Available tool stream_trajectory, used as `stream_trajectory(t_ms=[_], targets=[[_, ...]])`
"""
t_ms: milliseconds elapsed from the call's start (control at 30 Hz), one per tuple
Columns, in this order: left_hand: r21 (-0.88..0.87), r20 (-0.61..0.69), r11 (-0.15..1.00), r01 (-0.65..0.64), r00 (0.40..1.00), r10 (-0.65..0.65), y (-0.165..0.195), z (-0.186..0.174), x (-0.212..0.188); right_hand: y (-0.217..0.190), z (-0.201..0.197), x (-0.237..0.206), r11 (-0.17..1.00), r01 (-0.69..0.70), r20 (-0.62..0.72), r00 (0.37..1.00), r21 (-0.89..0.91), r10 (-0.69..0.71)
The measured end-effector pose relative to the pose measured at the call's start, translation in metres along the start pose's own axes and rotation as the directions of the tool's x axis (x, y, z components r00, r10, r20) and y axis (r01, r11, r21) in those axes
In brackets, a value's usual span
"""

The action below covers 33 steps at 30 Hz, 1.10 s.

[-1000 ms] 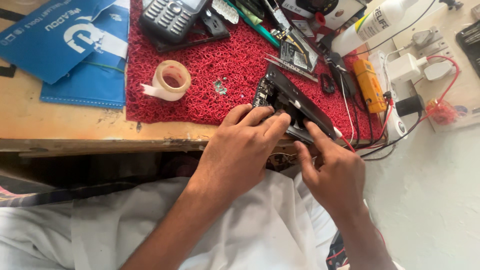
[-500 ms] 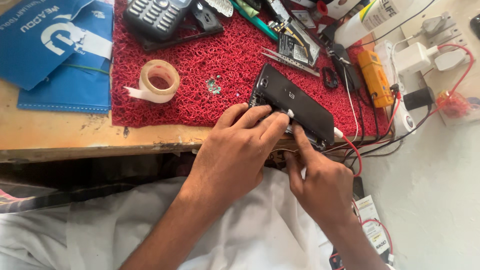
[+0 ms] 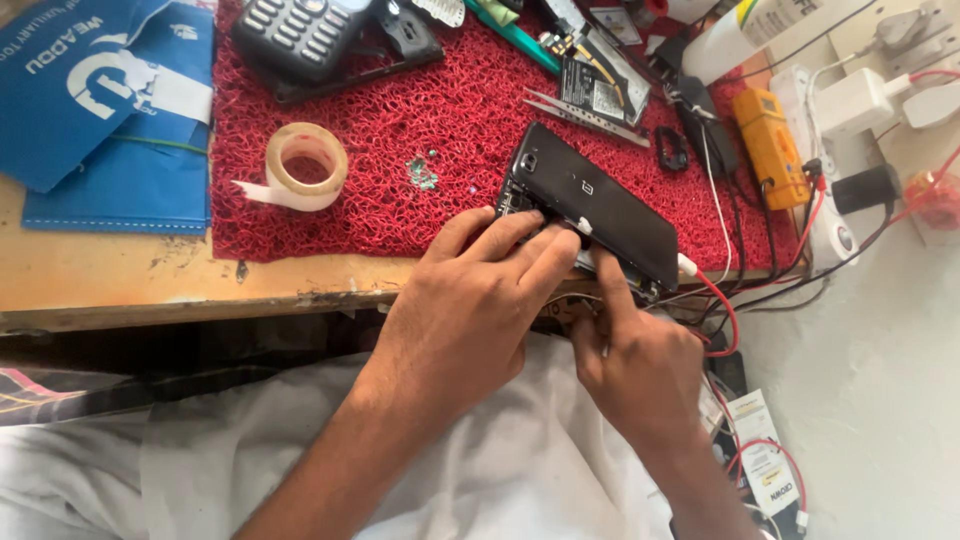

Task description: The person works on a disassembled smartphone, applying small pieces of tape to internal components and using tweezers to adjust parts. They repeatedly open and close the phone casing, inspect the interior, and connect a charging cable to test the device.

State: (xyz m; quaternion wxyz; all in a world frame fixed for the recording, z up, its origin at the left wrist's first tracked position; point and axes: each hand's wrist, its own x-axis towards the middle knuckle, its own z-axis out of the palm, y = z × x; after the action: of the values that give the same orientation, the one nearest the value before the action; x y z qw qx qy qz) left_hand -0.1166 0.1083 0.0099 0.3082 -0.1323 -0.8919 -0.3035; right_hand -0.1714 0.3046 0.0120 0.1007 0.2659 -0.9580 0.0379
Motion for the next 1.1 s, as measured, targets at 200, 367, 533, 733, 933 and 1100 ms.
stream_trajectory(t_ms=[200,367,533,733,933,1100], targets=[[0.065,0.067,0.997,-0.044,0.997,0.040,0.016,0.000,0.009,0.013,-0.014,-0.006,0.976,0.023,-0.041,0.999,0.216,-0.014],[0.239,0.072,0.963,-0.128,0.991,0.113,0.017,-0.018,-0.007,-0.018,-0.003,-0.017,0.994,-0.089,0.049,0.995,-0.066,0.092],[0.179,0.097,0.971,-0.157,0.985,0.141,0.018,-0.011,-0.005,-0.004,-0.017,-0.024,0.969,0.101,-0.072,0.994,0.227,-0.087],[0.129,0.088,0.986,-0.101,0.992,0.090,0.040,0.000,0.015,0.020,-0.022,-0.028,0.996,-0.089,0.089,0.992,-0.028,0.091],[-0.081,0.193,0.997,0.017,0.981,-0.001,0.069,-0.007,0.041,0.052,-0.044,-0.045,0.965,0.009,-0.004,1.000,0.261,-0.008],[0.060,0.185,0.997,-0.042,0.982,0.030,0.078,-0.013,0.039,0.043,-0.048,-0.046,0.980,-0.005,0.007,1.000,0.201,0.003]])
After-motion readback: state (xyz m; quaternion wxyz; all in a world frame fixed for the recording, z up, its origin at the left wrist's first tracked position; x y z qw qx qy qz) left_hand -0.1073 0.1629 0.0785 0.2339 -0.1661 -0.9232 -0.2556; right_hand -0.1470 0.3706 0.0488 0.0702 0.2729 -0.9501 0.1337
